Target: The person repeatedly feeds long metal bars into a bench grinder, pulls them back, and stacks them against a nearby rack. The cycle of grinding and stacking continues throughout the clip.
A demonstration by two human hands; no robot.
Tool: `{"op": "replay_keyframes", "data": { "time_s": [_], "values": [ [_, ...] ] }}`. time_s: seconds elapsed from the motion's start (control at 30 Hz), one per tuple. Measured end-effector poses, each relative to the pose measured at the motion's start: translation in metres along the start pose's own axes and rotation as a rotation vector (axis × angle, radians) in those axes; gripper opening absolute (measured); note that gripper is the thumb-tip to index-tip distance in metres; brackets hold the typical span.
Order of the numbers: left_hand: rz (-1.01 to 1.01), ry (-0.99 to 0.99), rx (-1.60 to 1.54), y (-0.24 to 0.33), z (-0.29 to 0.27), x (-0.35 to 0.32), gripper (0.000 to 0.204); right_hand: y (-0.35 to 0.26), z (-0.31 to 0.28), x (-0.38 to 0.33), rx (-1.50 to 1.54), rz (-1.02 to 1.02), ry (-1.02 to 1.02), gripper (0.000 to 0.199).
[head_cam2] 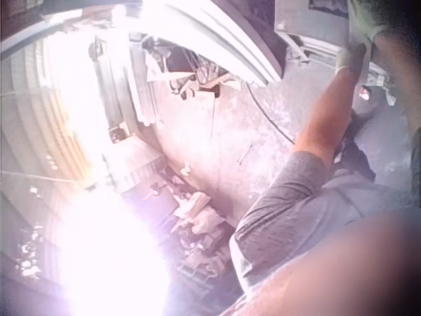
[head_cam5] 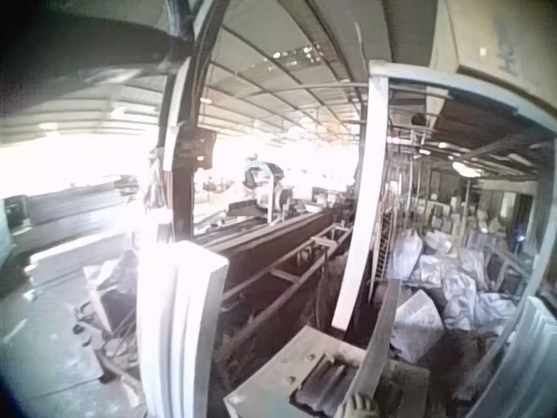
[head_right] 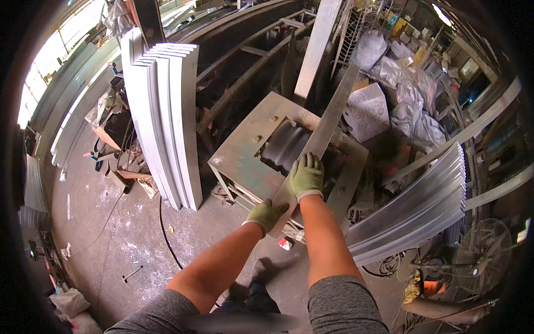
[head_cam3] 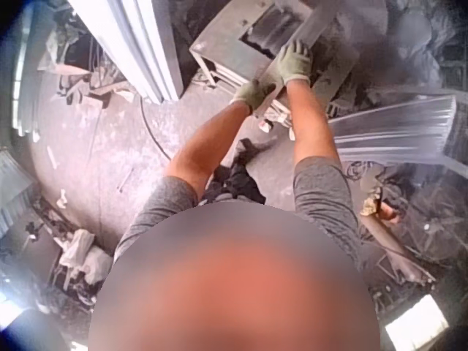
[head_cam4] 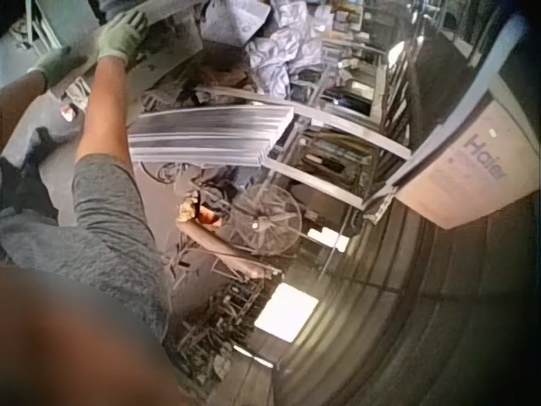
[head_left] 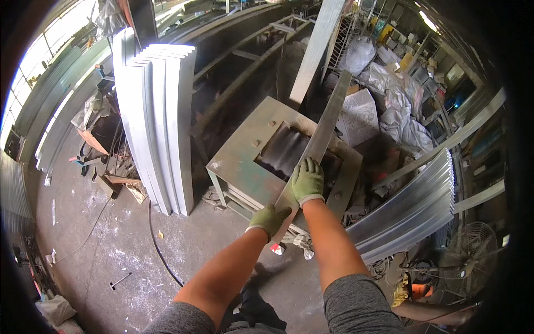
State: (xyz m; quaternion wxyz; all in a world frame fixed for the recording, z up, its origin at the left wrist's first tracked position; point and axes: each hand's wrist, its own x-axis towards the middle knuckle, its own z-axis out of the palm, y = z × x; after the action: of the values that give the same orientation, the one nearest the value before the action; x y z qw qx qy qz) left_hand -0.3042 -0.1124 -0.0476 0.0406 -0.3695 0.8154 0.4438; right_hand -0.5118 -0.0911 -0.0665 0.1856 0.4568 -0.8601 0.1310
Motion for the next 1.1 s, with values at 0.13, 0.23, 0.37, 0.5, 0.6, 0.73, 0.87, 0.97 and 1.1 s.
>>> {"op": "replay_keyframes", "data": {
  "time_s": [0.13, 0.23, 0.37, 0.5, 0.6, 0.73, 0.87, 0.97, 1.1],
  "values": [
    [-0.158, 0.006, -0.156, -0.023, 0.004, -0.037, 0.082, -0.022, -0.012, -0.034, 0.039, -0.032, 0.025, 0.045],
    [-0.084, 0.039, -0.177, -0.052, 0.008, -0.076, 0.085, -0.048, -0.017, -0.073, 0.063, -0.01, -0.029, 0.049],
    [-0.214, -0.027, -0.162, -0.099, 0.023, -0.124, 0.087, -0.087, -0.026, -0.135, 0.161, 0.028, -0.067, 0.054],
    [-0.227, -0.011, -0.114, -0.128, 0.03, -0.154, 0.086, -0.112, -0.032, -0.168, 0.089, -0.009, -0.016, 0.055],
    [-0.148, -0.009, -0.078, -0.121, 0.024, -0.14, 0.085, -0.107, -0.024, -0.149, 0.147, 0.03, 0.023, 0.053],
    [-0.188, 0.019, -0.092, -0.075, 0.009, -0.078, 0.084, -0.062, -0.012, -0.081, 0.164, 0.01, -0.08, 0.052],
    [-0.136, 0.027, -0.13, -0.02, -0.002, -0.015, 0.083, -0.019, -0.014, -0.015, 0.017, -0.033, 0.001, 0.046],
    [-0.134, 0.028, -0.088, 0.008, -0.015, 0.013, 0.084, -0.002, -0.012, 0.023, -0.059, 0.01, -0.097, 0.043],
    [-0.201, -0.007, -0.073, 0.03, -0.025, 0.023, 0.086, 0.009, -0.001, 0.034, -0.013, 0.009, -0.047, 0.042]
  ]
}}
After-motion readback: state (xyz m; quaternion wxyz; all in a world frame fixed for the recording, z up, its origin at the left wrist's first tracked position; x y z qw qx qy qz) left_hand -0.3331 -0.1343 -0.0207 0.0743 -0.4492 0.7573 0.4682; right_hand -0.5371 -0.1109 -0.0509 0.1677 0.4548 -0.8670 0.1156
